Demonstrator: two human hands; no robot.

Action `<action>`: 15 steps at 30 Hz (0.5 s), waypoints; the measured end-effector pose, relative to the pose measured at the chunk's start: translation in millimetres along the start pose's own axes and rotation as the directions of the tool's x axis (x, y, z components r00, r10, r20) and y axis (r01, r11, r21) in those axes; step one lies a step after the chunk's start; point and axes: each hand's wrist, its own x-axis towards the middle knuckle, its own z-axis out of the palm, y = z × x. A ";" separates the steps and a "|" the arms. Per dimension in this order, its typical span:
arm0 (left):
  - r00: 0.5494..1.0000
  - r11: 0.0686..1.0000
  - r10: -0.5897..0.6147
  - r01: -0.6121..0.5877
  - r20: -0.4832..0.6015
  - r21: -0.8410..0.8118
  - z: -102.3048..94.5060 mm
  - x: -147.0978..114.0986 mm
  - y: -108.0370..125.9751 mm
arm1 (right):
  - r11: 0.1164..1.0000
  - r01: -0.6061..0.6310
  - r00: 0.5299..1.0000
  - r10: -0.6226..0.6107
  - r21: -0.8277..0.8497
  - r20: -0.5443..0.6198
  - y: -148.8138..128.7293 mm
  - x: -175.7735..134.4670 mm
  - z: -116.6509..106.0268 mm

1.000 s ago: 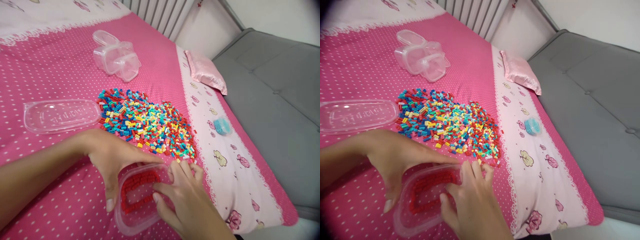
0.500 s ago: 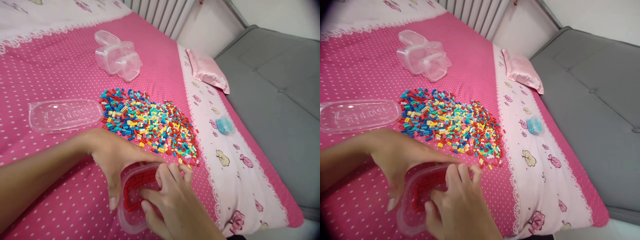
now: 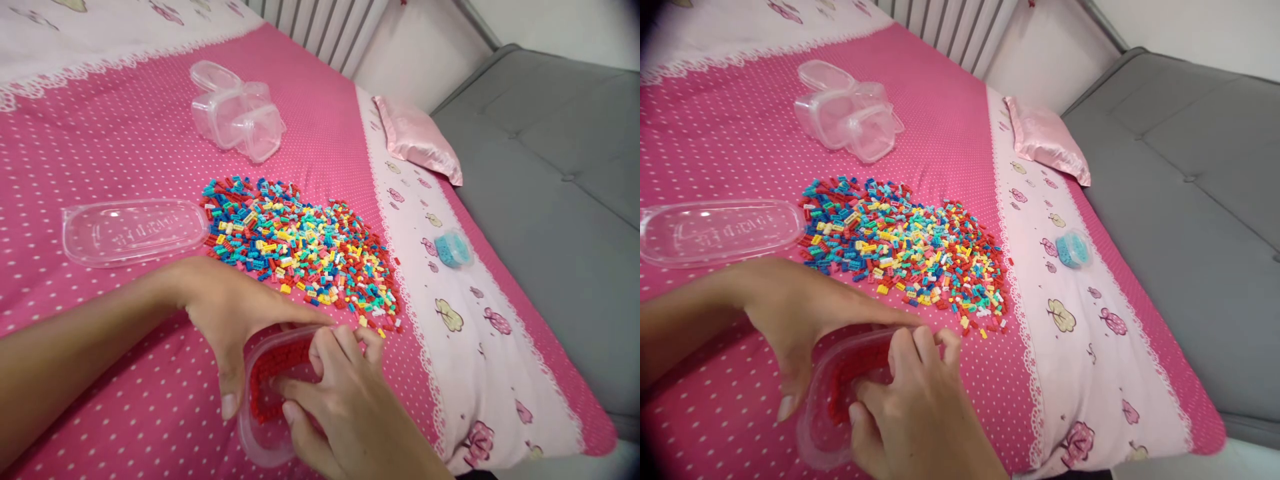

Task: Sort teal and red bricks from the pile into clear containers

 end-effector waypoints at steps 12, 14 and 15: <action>0.997 0.996 -0.079 0.078 -0.012 -0.042 1.0 -0.4 -0.8 | 0.989 0.004 0.999 -0.010 0.149 0.035 6.4 -4.9 -24.5; 0.984 0.985 -0.167 0.168 -0.062 0.022 1.1 -3.5 -4.0 | 0.977 -0.034 0.999 0.026 0.211 0.039 18.2 -12.8 -48.1; 0.974 0.975 -0.206 0.212 -0.094 0.061 0.8 -5.2 -5.4 | 0.970 -0.068 0.997 0.074 0.232 -0.018 26.4 -18.4 -59.8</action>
